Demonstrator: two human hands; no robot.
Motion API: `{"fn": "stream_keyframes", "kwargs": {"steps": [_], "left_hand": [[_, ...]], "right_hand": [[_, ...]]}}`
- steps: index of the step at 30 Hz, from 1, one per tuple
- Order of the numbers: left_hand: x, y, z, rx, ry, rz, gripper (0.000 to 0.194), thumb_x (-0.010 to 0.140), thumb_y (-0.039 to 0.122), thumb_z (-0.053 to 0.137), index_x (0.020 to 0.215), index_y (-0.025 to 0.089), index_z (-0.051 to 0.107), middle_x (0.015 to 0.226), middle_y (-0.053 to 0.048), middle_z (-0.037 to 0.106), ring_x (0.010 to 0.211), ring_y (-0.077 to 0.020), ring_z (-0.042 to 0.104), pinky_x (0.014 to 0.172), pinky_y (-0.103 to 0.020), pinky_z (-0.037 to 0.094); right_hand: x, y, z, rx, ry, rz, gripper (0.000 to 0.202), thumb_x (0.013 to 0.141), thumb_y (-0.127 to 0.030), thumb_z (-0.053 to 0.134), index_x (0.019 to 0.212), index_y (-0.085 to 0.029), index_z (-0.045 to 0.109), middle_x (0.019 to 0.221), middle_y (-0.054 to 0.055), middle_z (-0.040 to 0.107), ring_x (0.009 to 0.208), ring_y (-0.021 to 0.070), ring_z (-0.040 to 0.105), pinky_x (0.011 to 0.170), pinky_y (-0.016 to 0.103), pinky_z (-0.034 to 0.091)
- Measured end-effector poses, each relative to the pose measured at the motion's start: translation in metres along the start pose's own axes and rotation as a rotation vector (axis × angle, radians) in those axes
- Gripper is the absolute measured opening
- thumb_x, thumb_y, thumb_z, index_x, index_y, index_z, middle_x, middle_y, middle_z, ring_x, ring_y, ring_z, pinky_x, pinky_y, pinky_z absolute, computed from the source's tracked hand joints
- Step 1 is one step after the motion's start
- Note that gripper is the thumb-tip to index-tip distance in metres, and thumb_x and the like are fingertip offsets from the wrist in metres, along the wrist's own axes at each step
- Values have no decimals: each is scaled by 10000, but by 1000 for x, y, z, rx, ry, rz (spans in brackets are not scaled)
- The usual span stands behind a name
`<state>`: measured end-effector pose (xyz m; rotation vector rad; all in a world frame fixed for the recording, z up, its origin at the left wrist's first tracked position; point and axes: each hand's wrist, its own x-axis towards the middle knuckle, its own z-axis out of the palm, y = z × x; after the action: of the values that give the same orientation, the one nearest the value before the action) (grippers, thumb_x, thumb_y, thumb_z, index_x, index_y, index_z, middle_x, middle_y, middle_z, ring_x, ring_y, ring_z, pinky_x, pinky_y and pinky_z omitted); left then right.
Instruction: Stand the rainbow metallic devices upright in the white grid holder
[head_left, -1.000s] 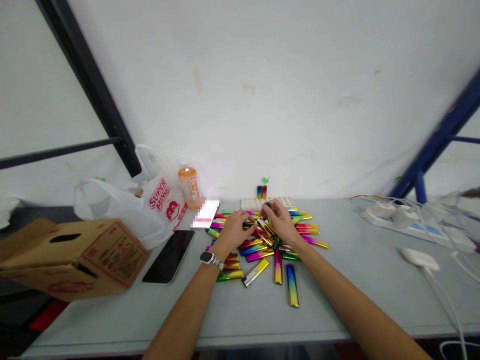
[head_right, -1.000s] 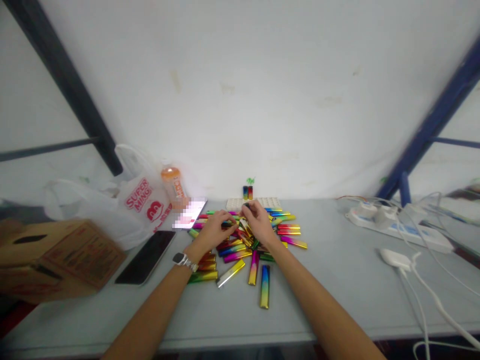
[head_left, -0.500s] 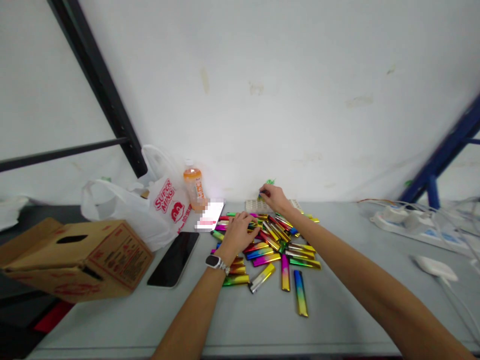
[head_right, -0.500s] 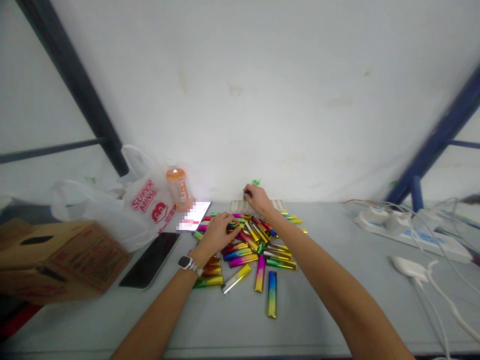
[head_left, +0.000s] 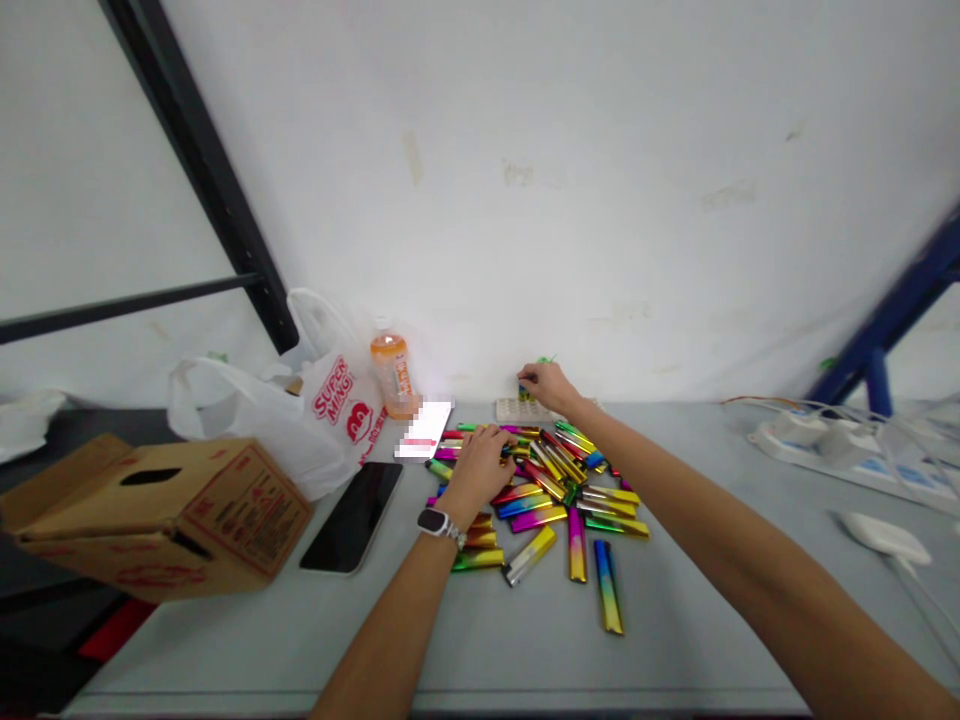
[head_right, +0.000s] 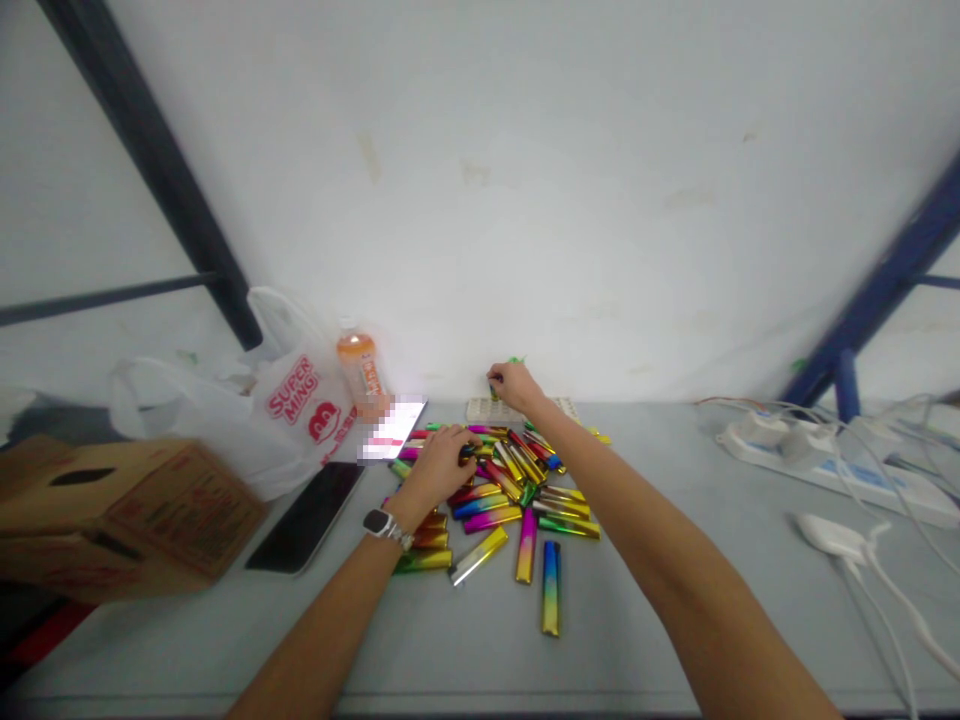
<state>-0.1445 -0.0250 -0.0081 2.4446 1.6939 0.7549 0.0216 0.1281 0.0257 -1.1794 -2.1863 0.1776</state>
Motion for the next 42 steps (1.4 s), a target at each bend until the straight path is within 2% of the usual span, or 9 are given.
{"fn": "stream_keyframes", "kwargs": {"steps": [4, 9, 14, 20, 27, 30, 36, 39, 42], "left_hand": [[2, 1, 1, 33, -10, -8, 296, 773, 116, 588, 1043, 202, 673, 1050, -89, 651, 1059, -286, 554, 962, -454, 421], [3, 2, 3, 54, -25, -16, 330, 773, 97, 560, 1066, 203, 668, 1091, -87, 656, 1084, -286, 549, 967, -452, 411], [3, 4, 2, 60, -23, -15, 342, 770, 87, 566, 1066, 224, 671, 1078, -83, 663, 1063, -286, 552, 954, -453, 401], [0, 6, 0, 95, 15, -17, 290, 783, 108, 564, 1027, 230, 663, 1083, -90, 653, 1073, -302, 540, 957, -480, 376], [5, 3, -1, 84, 0, -41, 220, 798, 155, 610, 998, 220, 675, 1039, -95, 667, 1065, -312, 555, 970, -499, 370], [9, 0, -1, 65, -21, 9, 218, 849, 176, 596, 1046, 209, 682, 1079, -104, 685, 1076, -309, 572, 957, -478, 400], [13, -3, -3, -80, 26, 92, 206, 933, 260, 538, 1043, 188, 698, 993, -86, 719, 936, -237, 637, 871, -361, 473], [12, 1, -7, -175, 69, 93, 178, 917, 254, 562, 990, 176, 705, 941, -83, 721, 890, -229, 646, 834, -343, 487], [9, 7, -12, -332, 115, 64, 116, 873, 202, 600, 922, 182, 703, 915, -56, 721, 844, -203, 648, 802, -315, 493]], "right_hand": [[5, 1, 3, 17, 13, -7, 216, 815, -104, 591, 917, -150, 776, 905, 80, 772, 841, 208, 688, 828, 298, 484], [3, 1, 0, -55, -44, 10, 233, 888, -158, 562, 984, -131, 772, 941, 95, 739, 873, 203, 664, 847, 295, 475], [-10, -6, -6, -246, -8, -18, 309, 949, -273, 527, 1163, -198, 738, 1141, 129, 560, 968, 207, 600, 897, 295, 450], [-22, -7, -9, -403, -90, -25, 414, 974, -233, 449, 1351, -254, 619, 1103, 138, 497, 1007, 246, 547, 902, 335, 412], [-42, -5, -9, -435, -97, -24, 615, 943, -222, 469, 1542, -225, 333, 1175, 174, 500, 1072, 289, 523, 901, 377, 405], [-53, -9, -13, -341, -15, -17, 601, 918, -242, 521, 1503, -199, 392, 1156, 154, 506, 1058, 273, 528, 924, 372, 409], [-94, -36, -19, 73, 142, -9, 316, 937, -317, 516, 1207, -194, 626, 1078, 90, 524, 996, 213, 567, 952, 350, 430], [-115, -58, -22, 215, 112, -63, 275, 962, -414, 505, 1079, -224, 665, 1032, 70, 595, 1034, 218, 562, 953, 361, 418], [-127, -73, -23, 289, 78, -74, 287, 973, -448, 487, 1043, -231, 661, 993, 52, 650, 946, 202, 584, 880, 334, 422]]}}
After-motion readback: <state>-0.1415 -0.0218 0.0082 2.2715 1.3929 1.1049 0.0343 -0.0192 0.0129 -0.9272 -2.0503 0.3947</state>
